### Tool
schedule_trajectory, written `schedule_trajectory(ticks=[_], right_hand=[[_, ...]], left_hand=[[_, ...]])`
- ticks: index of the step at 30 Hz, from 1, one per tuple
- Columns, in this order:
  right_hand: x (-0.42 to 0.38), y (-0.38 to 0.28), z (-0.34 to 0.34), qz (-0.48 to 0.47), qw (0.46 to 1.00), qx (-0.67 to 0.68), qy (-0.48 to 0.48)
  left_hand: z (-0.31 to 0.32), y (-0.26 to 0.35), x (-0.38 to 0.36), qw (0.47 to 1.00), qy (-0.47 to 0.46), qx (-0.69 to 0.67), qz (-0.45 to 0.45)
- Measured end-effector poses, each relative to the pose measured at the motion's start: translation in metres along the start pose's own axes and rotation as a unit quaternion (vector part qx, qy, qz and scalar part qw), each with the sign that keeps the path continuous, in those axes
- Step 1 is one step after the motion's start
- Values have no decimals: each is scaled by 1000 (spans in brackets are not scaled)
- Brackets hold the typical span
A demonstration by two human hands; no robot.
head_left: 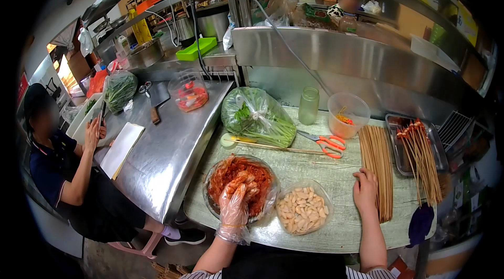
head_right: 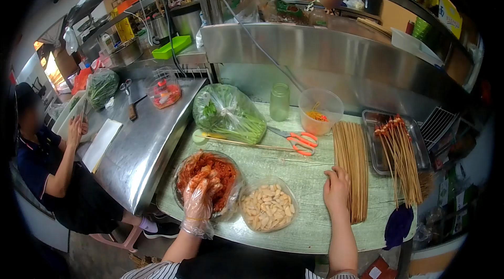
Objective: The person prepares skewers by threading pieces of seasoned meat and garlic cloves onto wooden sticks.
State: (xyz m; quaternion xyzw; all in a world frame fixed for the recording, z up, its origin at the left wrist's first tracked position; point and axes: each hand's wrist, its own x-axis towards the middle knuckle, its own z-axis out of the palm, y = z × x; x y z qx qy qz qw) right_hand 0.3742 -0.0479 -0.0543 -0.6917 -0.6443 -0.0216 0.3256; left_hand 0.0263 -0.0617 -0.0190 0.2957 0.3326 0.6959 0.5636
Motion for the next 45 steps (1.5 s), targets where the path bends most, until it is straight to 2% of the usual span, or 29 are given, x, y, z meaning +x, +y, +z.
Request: schedule_trajectory(ticks=[23,45], right_hand=[[0,0,0,6,1000,0,-14],[-1,2,0,-17,1000,-10,11]], left_hand=[[4,2,-1,1000,8,-28,-7],[3,1,-2,1000,5,-18,3]])
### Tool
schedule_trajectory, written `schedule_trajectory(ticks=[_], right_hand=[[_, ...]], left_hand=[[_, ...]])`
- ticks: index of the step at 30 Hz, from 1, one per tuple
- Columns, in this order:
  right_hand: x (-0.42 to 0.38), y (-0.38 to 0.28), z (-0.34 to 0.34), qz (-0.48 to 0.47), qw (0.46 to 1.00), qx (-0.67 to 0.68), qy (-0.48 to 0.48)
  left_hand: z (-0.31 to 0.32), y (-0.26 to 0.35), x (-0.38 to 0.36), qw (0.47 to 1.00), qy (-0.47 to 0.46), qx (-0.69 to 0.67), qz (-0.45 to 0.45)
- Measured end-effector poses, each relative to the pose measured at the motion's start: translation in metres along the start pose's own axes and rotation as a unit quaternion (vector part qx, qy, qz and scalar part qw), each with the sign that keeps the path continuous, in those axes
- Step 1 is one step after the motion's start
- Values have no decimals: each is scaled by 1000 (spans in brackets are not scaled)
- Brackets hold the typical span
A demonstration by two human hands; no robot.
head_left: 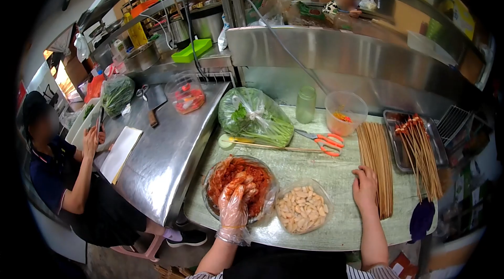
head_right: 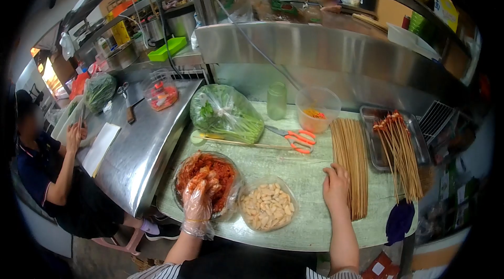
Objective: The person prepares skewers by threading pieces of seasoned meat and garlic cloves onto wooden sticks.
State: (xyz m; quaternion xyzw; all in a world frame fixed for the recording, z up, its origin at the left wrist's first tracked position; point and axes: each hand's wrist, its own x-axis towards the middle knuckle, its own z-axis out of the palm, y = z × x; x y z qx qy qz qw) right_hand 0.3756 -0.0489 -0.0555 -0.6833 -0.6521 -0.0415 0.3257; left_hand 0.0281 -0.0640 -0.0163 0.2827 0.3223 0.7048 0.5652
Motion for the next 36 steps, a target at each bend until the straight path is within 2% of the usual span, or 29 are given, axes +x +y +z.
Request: schedule_trajectory(ticks=[5,17,20,22,24,26,27,29,33,36], right_hand=[[-3,6,6,23,999,-3,-26],[2,2,4,11,1000,-3,-3],[1,7,8,-14,999,-30,-2],[-2,19,16,-38,998,-58,2],[-3,13,3,-60,993,-99,-7],[5,5,-19,-74,986,-150,28],[4,4,-26,-71,984,-157,33],[10,3,-27,26,981,-194,2],[8,23,-21,49,983,-177,-5],[3,21,-13,12,982,-187,31]], left_hand=[[1,3,-2,1000,5,18,-8],[-5,-2,0,1000,0,-1,4],[-14,-9,4,1000,4,-5,12],[1,1,3,999,4,41,22],[11,5,0,997,-12,73,23],[-1,3,-3,999,17,50,9],[2,2,0,999,0,38,29],[-5,-2,3,998,13,51,17],[-10,0,-1,998,-1,56,18],[-10,-4,5,997,3,74,16]])
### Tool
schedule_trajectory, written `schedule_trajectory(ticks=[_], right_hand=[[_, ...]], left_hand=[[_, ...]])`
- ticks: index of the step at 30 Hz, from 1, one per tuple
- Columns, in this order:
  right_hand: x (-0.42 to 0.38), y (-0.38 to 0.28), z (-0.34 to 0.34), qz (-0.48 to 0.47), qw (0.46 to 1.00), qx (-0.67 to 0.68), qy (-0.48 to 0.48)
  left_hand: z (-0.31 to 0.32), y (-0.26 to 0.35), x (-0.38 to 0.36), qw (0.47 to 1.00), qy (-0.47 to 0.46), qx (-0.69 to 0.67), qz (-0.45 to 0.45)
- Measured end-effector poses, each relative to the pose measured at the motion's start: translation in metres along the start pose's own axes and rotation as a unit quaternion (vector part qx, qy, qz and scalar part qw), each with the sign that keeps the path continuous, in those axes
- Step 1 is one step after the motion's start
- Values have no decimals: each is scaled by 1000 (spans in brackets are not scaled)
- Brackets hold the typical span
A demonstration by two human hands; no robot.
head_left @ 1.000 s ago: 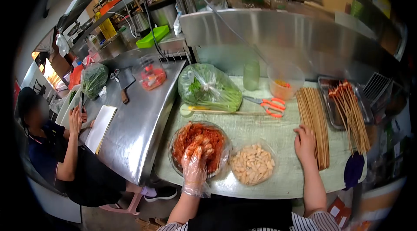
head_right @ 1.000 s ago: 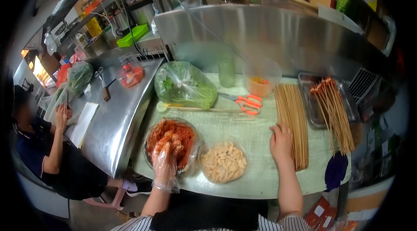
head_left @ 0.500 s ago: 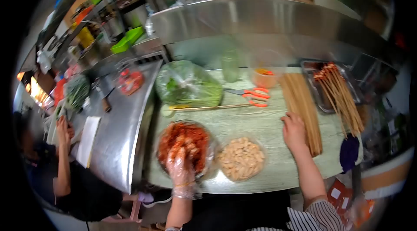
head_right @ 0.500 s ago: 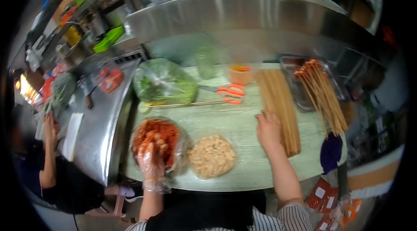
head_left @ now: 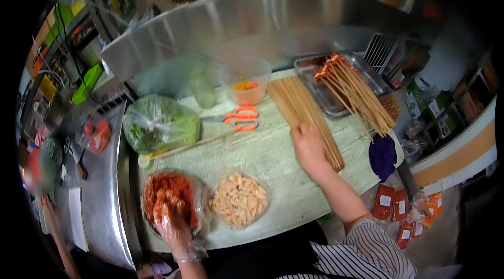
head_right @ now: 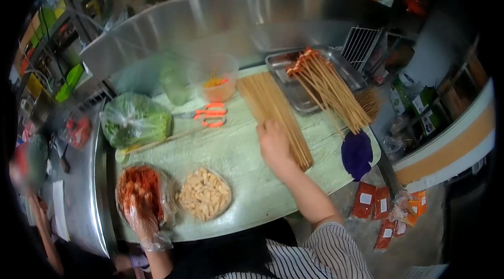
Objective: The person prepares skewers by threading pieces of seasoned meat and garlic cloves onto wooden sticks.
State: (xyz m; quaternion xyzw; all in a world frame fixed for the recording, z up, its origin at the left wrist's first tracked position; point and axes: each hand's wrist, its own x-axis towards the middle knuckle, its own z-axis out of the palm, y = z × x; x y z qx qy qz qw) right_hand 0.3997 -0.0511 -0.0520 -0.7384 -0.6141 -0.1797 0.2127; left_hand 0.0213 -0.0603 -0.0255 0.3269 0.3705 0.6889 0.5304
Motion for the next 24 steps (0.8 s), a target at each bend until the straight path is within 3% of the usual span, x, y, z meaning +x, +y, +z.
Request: schedule_trajectory(ticks=[4,8,9,11,13,16,20,22,24], right_hand=[[-8,-18,-7,-66,991,118,-19],[-18,-46,-20,-97,933,338,-79],[-17,-50,-29,-102,933,338,-75],[-18,-59,-39,-40,813,524,-249],[-25,-65,-34,-48,784,544,-294],[-28,-66,-25,-91,746,562,-346],[-27,-64,-31,-41,715,572,-399],[-32,-64,-23,-66,748,573,-330],[-31,-62,-25,-74,754,569,-320]], left_hand=[[10,6,-4,1000,16,22,-6],[3,-1,-1,999,31,39,-2],[5,1,-1,998,43,48,-15],[6,0,1,998,39,44,-2],[6,2,-2,998,17,51,15],[3,1,0,995,62,79,13],[0,-3,2,996,72,55,19],[2,0,1,995,78,55,20],[-2,-2,1,996,67,50,23]])
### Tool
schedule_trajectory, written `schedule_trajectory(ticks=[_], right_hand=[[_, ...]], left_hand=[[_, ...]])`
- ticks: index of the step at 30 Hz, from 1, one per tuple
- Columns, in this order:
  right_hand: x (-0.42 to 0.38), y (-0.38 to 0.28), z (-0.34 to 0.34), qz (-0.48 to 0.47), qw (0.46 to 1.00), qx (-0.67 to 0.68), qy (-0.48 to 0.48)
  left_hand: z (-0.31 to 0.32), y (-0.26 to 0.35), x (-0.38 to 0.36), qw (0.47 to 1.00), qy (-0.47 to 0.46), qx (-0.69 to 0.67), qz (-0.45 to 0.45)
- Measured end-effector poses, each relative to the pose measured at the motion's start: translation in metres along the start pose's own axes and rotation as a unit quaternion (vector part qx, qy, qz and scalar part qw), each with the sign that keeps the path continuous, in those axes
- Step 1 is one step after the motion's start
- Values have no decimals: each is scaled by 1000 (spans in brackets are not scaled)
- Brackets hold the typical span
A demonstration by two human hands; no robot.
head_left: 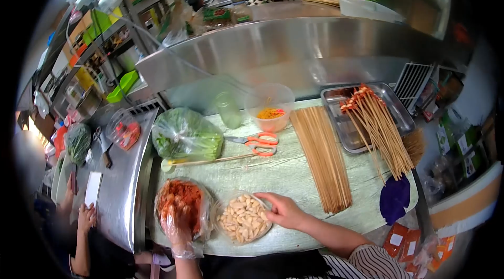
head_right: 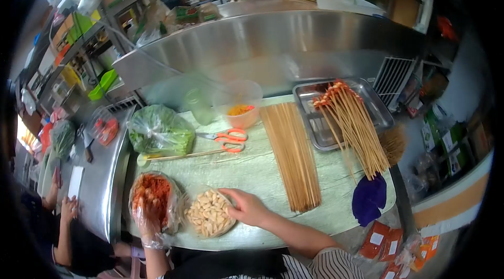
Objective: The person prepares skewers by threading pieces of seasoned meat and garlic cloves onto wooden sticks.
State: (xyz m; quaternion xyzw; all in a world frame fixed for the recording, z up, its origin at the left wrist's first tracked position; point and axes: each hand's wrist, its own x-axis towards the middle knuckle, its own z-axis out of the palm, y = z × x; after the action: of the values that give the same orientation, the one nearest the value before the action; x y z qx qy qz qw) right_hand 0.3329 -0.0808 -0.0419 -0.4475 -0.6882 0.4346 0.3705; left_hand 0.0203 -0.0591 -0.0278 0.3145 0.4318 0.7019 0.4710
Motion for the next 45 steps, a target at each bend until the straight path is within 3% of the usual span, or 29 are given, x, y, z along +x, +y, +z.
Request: schedule_trajectory(ticks=[4,7,12,14,16,18,19,20,22,24,27,29,31,32,34,37,40,42,45], right_hand=[[-2,-1,-5,32,999,-7,31],[-1,11,-2,-4,992,-7,127],[6,4,-3,18,990,22,142],[7,-5,-12,-66,971,-150,177],[13,-33,-34,-145,941,-188,241],[10,-93,-45,-243,927,-77,276],[6,-112,-42,-269,899,-115,325],[1,-131,-32,-330,858,-79,386],[2,-152,-22,-475,775,-44,414],[0,-160,-9,-550,758,12,350],[16,-173,-3,-567,747,85,337],[21,-158,-22,-614,742,202,177],[20,-147,-28,-623,736,249,95],[21,-148,-26,-655,705,182,202],[12,-140,-39,-668,669,100,310],[-15,-127,-77,-682,709,-51,174],[-25,-119,-51,-679,660,92,307],[-21,-121,-52,-680,629,149,345],[-15,-128,-61,-683,694,107,201]], left_hand=[[5,-1,-1,999,27,-19,-19],[9,4,-2,999,6,-46,-22],[16,9,-4,996,-26,-77,-26],[13,6,-3,994,-42,-93,-30],[10,5,-1,992,-66,-103,-43],[2,-4,-1,990,-72,-113,-40],[3,-1,-3,990,-73,-107,-52],[6,3,-3,991,-69,-100,-63],[22,16,-6,993,-53,-85,-67],[16,10,-5,994,-40,-65,-79],[5,5,-5,993,-53,-80,-74],[7,5,-3,989,-76,-97,-76],[8,4,-2,990,-66,-95,-76],[12,8,-3,991,-54,-94,-73],[8,4,-3,993,-47,-89,-70],[17,9,-6,994,-49,-77,-56],[14,9,-4,994,-46,-61,-74],[11,6,-4,995,-47,-64,-66],[10,6,-2,995,-52,-64,-59]])
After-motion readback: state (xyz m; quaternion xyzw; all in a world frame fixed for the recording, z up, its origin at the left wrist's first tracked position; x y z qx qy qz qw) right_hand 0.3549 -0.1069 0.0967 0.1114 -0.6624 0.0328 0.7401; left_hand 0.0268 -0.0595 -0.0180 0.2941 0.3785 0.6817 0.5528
